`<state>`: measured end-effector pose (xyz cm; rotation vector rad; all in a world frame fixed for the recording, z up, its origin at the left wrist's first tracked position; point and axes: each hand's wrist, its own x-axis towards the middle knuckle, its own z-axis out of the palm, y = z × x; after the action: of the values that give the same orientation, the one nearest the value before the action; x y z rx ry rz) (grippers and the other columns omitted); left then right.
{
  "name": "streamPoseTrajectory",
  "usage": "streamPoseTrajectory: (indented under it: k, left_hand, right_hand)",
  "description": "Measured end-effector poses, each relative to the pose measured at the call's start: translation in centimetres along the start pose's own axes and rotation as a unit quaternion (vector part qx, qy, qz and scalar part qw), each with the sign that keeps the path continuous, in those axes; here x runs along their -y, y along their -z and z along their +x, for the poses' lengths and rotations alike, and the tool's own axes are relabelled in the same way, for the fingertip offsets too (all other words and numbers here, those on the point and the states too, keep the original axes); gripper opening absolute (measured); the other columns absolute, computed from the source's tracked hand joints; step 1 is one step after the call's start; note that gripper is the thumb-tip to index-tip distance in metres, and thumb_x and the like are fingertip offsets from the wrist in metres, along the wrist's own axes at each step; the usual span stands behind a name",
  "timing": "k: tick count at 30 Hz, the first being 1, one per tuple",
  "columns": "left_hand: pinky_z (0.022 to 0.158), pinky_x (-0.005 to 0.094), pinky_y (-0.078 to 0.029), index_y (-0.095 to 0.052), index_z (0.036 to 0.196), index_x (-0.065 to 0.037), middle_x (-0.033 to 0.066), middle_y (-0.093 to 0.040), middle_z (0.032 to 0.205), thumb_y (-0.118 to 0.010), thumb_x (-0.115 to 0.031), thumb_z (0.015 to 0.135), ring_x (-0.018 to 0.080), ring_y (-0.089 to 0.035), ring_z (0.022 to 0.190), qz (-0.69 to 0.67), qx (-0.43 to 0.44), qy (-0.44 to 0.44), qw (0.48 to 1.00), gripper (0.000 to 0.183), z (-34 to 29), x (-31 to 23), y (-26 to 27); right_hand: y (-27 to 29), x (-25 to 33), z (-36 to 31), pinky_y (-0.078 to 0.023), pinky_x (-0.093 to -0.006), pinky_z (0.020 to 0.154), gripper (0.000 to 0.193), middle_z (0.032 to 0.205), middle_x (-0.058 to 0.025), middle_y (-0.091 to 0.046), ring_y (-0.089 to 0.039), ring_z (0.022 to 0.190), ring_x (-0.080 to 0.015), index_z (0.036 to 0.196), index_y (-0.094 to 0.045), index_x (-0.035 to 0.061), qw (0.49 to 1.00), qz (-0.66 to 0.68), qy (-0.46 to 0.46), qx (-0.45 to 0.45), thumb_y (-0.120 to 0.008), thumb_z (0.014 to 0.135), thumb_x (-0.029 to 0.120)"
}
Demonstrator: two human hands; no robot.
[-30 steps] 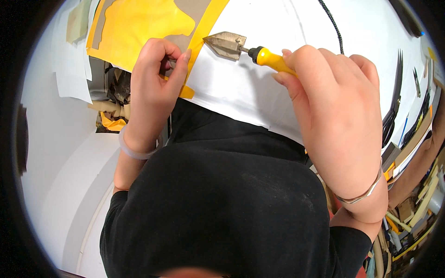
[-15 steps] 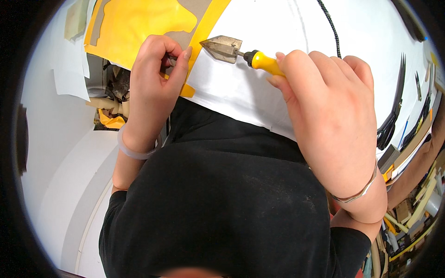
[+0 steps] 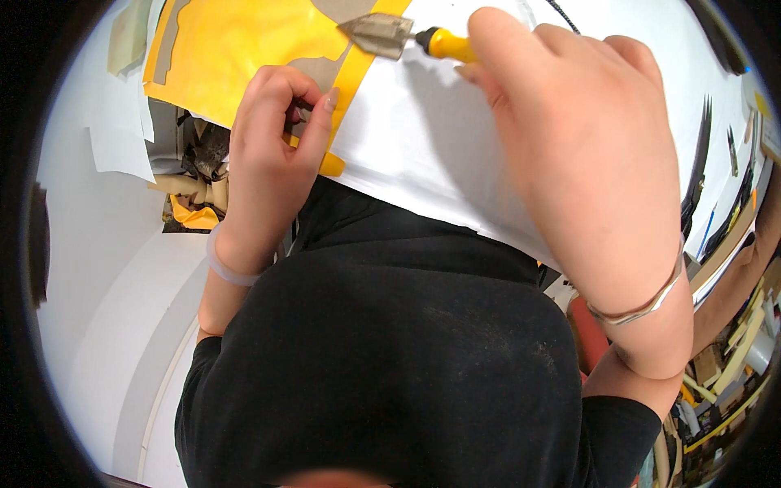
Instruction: The person cuts a yellow fabric piece with a gray pattern using scissors, then irons the fabric with a steam iron, and finally uses a hot knife to trim the edges of the fabric.
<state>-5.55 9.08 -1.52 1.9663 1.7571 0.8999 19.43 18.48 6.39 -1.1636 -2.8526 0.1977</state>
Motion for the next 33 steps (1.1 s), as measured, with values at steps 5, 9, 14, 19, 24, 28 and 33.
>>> streamPoseTrajectory:
  k: [5, 9, 14, 19, 24, 28, 33]
  left_hand:
    - [0.068, 0.0292, -0.046, -0.057, 0.094, -0.001, 0.0063, -0.058, 0.091, -0.075, 0.004, 0.094, 0.0182, -0.052, 0.074, 0.005, -0.001, -0.020, 1.000, 0.019, 0.1, 0.3, 0.0]
    - [0.068, 0.0297, -0.046, -0.057, 0.094, 0.000, 0.0065, -0.058, 0.090, -0.075, 0.003, 0.095, 0.0184, -0.052, 0.073, 0.007, 0.004, -0.021, 1.000, 0.018, 0.1, 0.3, 0.0]
    - [0.065, 0.0297, -0.046, -0.059, 0.095, 0.001, 0.0067, -0.058, 0.090, -0.075, -0.001, 0.097, 0.0178, -0.052, 0.073, -0.017, -0.014, -0.035, 0.999, 0.017, 0.6, 0.4, -0.3]
    - [0.065, 0.0289, -0.046, -0.063, 0.096, 0.001, 0.0068, -0.060, 0.092, -0.076, -0.007, 0.099, 0.0163, -0.053, 0.075, -0.001, 0.002, 0.009, 1.000, 0.015, 2.3, -0.2, -0.9]
    - [0.070, 0.0286, -0.049, -0.068, 0.100, 0.002, 0.0067, -0.064, 0.096, -0.077, -0.009, 0.099, 0.0151, -0.057, 0.080, -0.003, -0.021, 0.053, 0.998, 0.014, 2.3, -0.6, -0.4]
    - [0.075, 0.0315, -0.053, -0.071, 0.097, 0.001, 0.0080, -0.067, 0.096, -0.082, -0.012, 0.095, 0.0196, -0.063, 0.082, 0.014, 0.003, 0.032, 0.999, 0.018, 2.2, -0.6, 0.4]
    - [0.071, 0.0344, -0.056, -0.070, 0.085, -0.001, 0.0094, -0.068, 0.089, -0.087, -0.012, 0.088, 0.0252, -0.070, 0.077, -0.015, -0.012, 0.018, 1.000, 0.021, 2.7, -0.9, -0.6]
  right_hand:
    - [0.0, -1.6, -0.4, -0.049, -0.0343, 0.080, 0.015, 0.088, -0.0056, -0.070, -0.057, 0.079, -0.0232, 0.117, -0.072, 0.0100, 0.998, -0.017, -0.057, 0.002, -0.073, 0.102, 0.013]
    - [0.6, -1.2, -1.2, -0.049, -0.0327, 0.079, 0.017, 0.091, -0.0051, -0.071, -0.057, 0.081, -0.0221, 0.118, -0.071, 0.0090, 0.998, 0.000, -0.061, 0.025, -0.074, 0.102, 0.013]
    - [0.2, -1.2, -2.1, -0.048, -0.0301, 0.076, 0.018, 0.095, -0.0043, -0.071, -0.056, 0.083, -0.0202, 0.120, -0.069, 0.0080, 0.997, 0.015, -0.077, -0.011, -0.072, 0.103, 0.014]
    - [0.8, -1.0, -2.0, -0.049, -0.0294, 0.075, 0.018, 0.097, -0.0045, -0.071, -0.056, 0.084, -0.0194, 0.121, -0.069, 0.0078, 0.987, 0.038, -0.153, -0.025, -0.071, 0.105, 0.016]
    - [1.1, -1.5, -3.6, -0.049, -0.0301, 0.075, 0.017, 0.098, -0.0046, -0.071, -0.057, 0.085, -0.0195, 0.120, -0.069, 0.0076, 0.989, 0.053, -0.133, -0.045, -0.071, 0.105, 0.017]
    - [0.9, -1.1, -4.6, -0.050, -0.0305, 0.076, 0.017, 0.099, -0.0047, -0.072, -0.058, 0.087, -0.0207, 0.119, -0.069, 0.0072, 0.986, 0.073, -0.142, -0.038, -0.072, 0.105, 0.017]
    - [0.2, -0.5, -4.8, -0.050, -0.0336, 0.082, 0.017, 0.098, -0.0056, -0.073, -0.060, 0.086, -0.0239, 0.116, -0.069, 0.0077, 0.988, 0.087, -0.118, -0.037, -0.073, 0.102, 0.016]
